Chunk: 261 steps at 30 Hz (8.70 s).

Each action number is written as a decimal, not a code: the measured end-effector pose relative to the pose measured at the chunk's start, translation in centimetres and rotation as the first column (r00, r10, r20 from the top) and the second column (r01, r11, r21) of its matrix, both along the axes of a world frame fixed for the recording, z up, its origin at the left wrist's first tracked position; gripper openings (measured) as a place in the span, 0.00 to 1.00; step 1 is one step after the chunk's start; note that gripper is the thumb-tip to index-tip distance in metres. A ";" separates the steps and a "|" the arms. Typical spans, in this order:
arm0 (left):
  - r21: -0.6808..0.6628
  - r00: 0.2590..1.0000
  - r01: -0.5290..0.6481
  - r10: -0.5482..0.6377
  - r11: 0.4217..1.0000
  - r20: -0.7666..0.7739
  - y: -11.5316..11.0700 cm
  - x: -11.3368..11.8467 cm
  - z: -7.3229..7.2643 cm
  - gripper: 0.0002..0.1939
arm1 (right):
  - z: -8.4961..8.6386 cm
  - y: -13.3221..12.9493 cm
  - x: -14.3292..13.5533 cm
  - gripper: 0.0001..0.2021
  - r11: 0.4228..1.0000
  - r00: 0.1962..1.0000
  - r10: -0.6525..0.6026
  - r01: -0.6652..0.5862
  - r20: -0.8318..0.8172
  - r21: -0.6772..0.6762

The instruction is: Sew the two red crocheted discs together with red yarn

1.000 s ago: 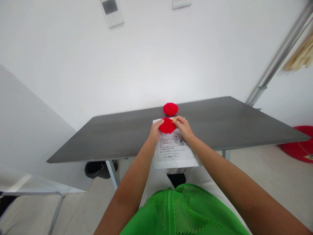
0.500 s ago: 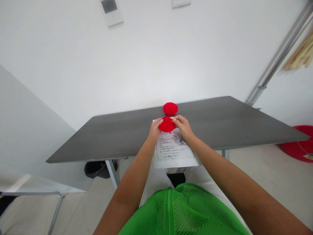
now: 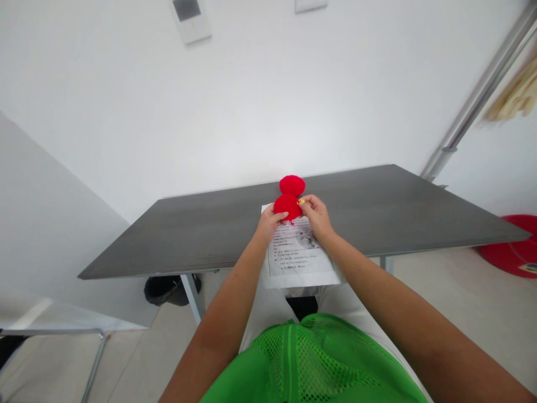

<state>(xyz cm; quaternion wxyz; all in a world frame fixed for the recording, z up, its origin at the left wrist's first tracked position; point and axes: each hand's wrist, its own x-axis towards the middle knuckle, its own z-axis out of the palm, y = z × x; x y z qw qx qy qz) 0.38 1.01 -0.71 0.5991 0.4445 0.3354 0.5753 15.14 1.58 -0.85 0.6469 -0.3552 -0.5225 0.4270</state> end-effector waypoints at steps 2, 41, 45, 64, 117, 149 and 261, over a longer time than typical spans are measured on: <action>0.008 1.000 -0.011 0.011 1.000 -0.012 -0.1 0.0 0.0 0.21 | 0.0 0.0 0.0 0.08 1.000 1.000 0.001 -0.001 -0.001 0.006; -0.056 0.994 -0.103 0.104 0.993 0.023 -0.4 -0.1 0.4 0.14 | 0.7 -1.2 -0.1 0.06 0.978 0.965 0.206 -0.210 0.163 0.007; -0.056 0.995 -0.100 0.101 0.993 0.018 -0.4 -0.1 0.4 0.14 | 0.6 -1.2 -0.1 0.06 0.977 0.963 0.207 -0.211 0.172 0.004; -0.023 0.996 -0.094 0.094 0.995 0.009 -0.5 -0.1 0.3 0.14 | 0.6 -1.2 0.0 0.08 0.967 0.954 0.253 -0.256 0.162 -0.002; -0.024 0.986 -0.169 0.169 0.985 0.006 -0.3 0.0 0.3 0.17 | -0.3 -0.4 -0.4 0.08 0.998 0.985 0.060 -0.063 0.163 0.012; 0.261 0.841 -0.261 0.352 0.929 -0.410 -0.8 0.5 1.1 0.04 | 0.2 -0.9 -0.3 0.07 0.986 0.880 -0.164 0.140 0.446 0.086; -0.150 0.948 -0.096 0.045 0.984 -0.315 -0.2 0.1 0.3 0.04 | 0.0 1.3 1.5 0.19 0.975 0.911 0.082 -0.157 -0.404 -0.156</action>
